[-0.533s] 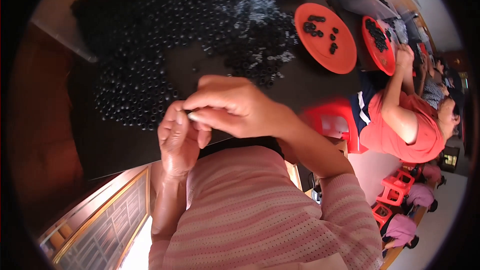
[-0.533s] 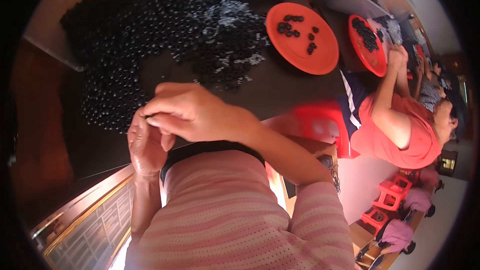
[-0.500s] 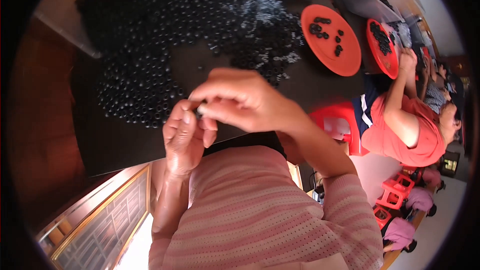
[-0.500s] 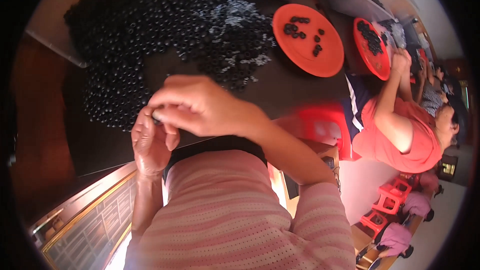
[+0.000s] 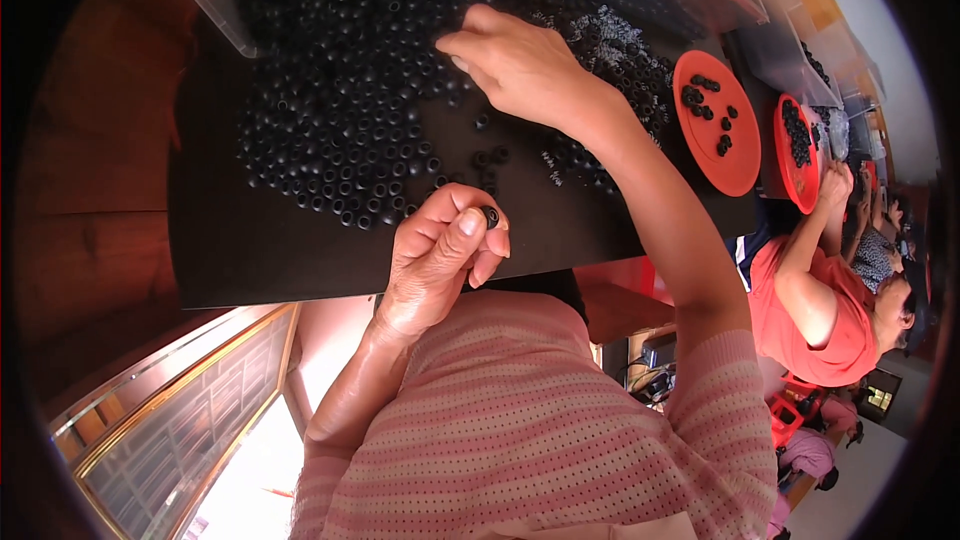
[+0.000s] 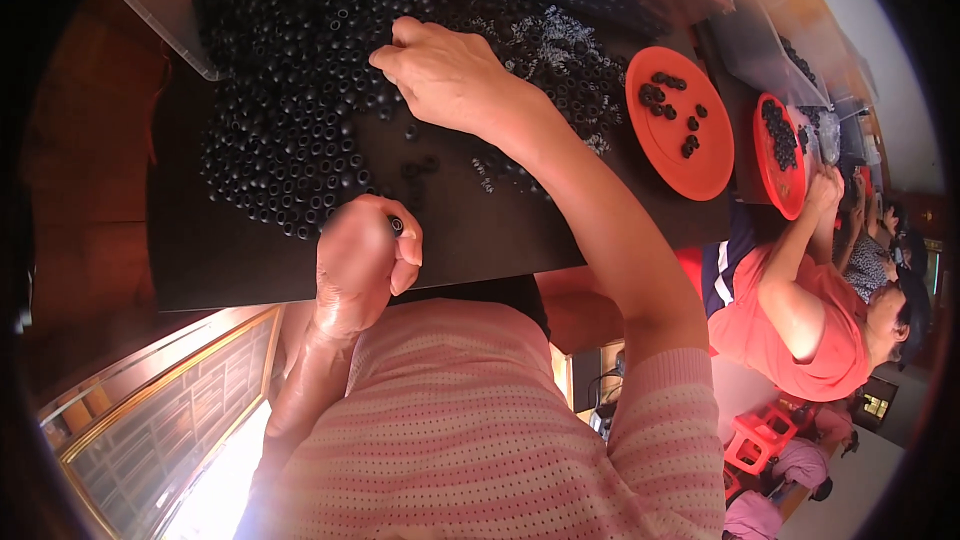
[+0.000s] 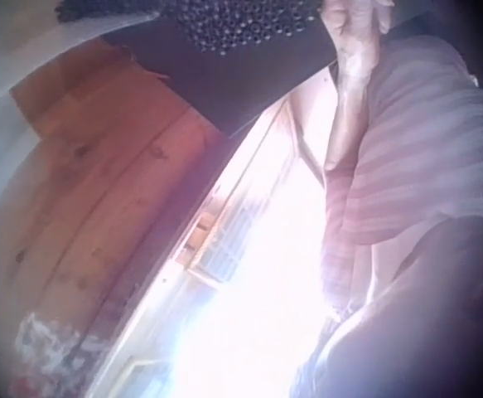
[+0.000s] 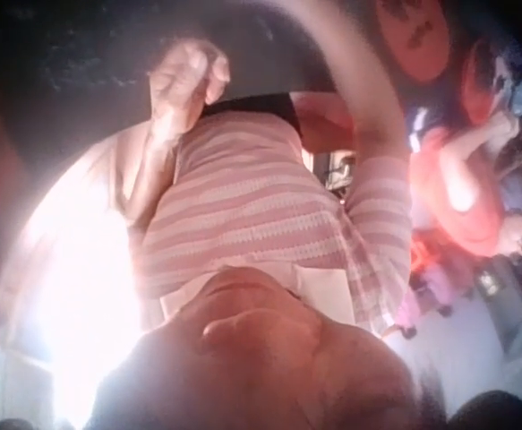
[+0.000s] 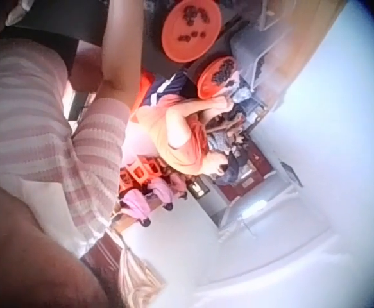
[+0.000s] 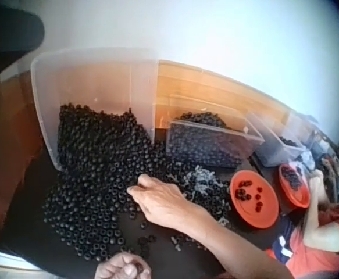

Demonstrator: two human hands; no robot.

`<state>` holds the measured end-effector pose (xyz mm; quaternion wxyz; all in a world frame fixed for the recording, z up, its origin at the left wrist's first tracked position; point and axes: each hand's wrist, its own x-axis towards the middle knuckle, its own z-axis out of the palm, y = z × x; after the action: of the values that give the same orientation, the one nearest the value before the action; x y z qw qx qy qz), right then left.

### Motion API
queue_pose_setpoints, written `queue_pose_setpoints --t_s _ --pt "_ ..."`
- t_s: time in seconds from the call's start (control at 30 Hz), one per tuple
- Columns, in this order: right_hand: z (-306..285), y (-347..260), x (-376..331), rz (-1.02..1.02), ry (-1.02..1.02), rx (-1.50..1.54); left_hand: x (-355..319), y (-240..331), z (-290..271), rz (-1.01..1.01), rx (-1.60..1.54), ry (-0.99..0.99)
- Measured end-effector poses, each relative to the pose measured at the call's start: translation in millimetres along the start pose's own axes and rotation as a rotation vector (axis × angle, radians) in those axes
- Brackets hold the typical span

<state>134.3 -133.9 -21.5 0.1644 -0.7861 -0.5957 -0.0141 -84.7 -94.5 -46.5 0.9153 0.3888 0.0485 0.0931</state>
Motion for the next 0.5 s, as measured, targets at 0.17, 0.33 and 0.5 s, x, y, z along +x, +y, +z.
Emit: queue_pose_setpoints --t_s 0.17,0.33,0.5 --pt "-15.3 21.4 -17.0 0.040 0.091 -0.024 -0.9 -0.1 -1.8 -0.005 -0.003 -0.021" --pt "-15.0 35.5 -33.8 0.086 0.106 -0.019 -0.5 -1.1 -1.3 0.013 -0.017 -0.044" --pt "-21.3 30.1 -42.1 0.120 0.101 0.062 -2.0 -1.0 0.9 0.013 -0.021 -0.037"
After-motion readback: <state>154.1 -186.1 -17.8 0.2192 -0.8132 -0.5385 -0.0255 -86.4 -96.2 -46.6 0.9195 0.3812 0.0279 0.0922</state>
